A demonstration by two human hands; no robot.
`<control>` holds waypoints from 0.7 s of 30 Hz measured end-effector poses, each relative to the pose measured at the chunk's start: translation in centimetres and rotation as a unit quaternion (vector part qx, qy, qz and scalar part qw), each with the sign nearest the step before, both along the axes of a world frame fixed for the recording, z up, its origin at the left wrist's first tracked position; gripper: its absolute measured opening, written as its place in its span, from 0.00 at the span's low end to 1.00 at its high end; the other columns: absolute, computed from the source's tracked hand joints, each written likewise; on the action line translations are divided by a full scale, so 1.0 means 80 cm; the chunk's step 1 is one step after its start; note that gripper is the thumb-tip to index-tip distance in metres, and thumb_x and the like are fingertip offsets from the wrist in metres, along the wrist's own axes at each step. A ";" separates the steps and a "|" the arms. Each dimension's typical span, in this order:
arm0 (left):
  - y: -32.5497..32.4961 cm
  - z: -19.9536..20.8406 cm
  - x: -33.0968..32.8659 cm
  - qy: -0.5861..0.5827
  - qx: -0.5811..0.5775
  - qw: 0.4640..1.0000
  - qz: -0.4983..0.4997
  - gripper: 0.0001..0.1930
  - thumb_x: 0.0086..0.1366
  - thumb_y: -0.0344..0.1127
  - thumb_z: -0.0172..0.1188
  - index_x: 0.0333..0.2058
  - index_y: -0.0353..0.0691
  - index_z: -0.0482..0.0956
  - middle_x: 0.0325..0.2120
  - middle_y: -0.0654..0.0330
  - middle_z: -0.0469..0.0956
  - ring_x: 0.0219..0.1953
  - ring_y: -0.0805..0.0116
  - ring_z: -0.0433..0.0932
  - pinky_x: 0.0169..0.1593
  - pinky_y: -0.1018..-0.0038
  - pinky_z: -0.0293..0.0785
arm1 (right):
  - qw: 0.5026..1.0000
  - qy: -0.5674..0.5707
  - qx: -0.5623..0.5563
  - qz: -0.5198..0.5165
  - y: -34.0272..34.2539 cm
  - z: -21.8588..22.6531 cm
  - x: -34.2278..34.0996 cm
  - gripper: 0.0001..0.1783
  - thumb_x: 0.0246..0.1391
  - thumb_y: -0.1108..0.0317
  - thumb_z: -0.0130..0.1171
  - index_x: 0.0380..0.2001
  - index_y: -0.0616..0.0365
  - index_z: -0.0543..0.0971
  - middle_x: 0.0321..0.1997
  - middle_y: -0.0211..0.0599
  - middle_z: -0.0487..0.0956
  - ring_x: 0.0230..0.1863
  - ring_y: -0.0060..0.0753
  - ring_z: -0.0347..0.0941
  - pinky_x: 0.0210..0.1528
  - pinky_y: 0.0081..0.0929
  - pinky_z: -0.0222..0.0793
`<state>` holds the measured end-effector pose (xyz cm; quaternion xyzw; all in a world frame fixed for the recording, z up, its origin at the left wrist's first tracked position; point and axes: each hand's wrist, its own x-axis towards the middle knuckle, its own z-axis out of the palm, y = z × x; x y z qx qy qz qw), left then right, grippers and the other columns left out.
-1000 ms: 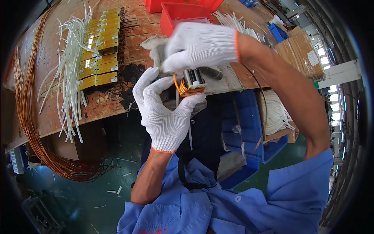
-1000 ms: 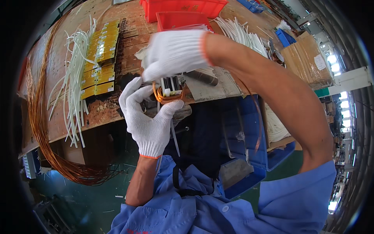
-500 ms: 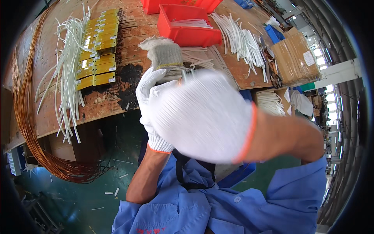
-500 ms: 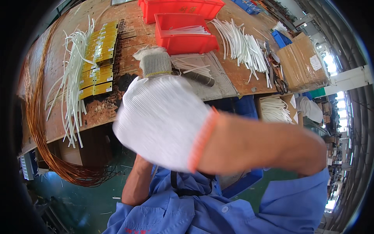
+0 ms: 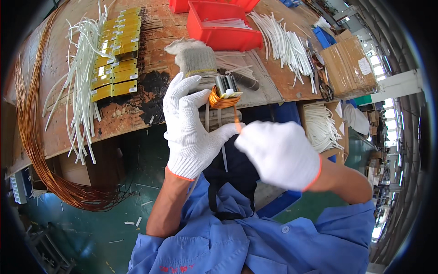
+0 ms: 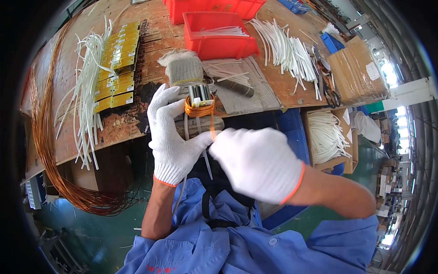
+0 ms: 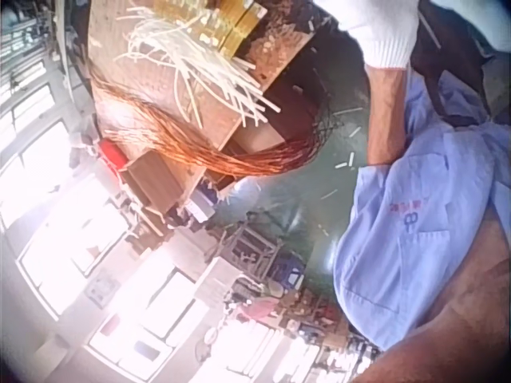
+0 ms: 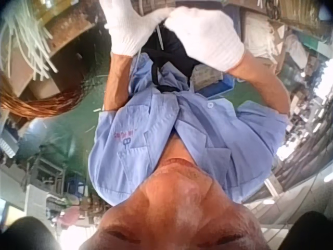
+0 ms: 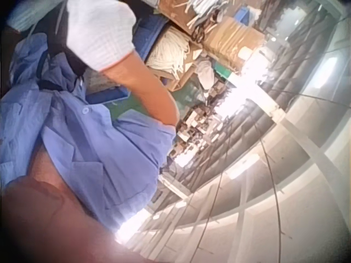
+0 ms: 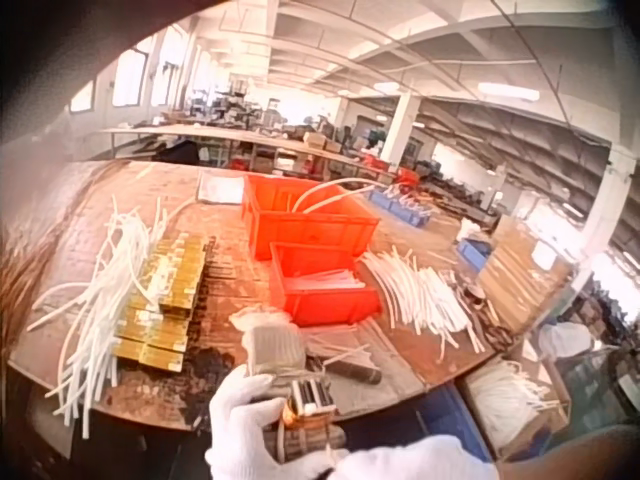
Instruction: Manually winding copper wire onto a core and securing it with white plastic casing during an electronics fabrication task.
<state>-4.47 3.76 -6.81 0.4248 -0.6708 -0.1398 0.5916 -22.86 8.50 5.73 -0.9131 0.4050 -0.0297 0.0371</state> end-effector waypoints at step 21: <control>0.010 -0.002 0.003 -0.001 0.025 1.000 -0.013 0.36 0.49 0.32 0.88 0.55 0.35 0.79 0.65 0.46 0.75 0.76 0.38 0.67 0.77 0.46 0.65 | 0.999 0.032 -0.038 -0.019 0.009 -0.015 -0.010 0.06 0.61 0.65 0.63 0.36 0.55 0.83 0.29 0.33 0.80 0.31 0.36 0.84 0.29 0.35 0.77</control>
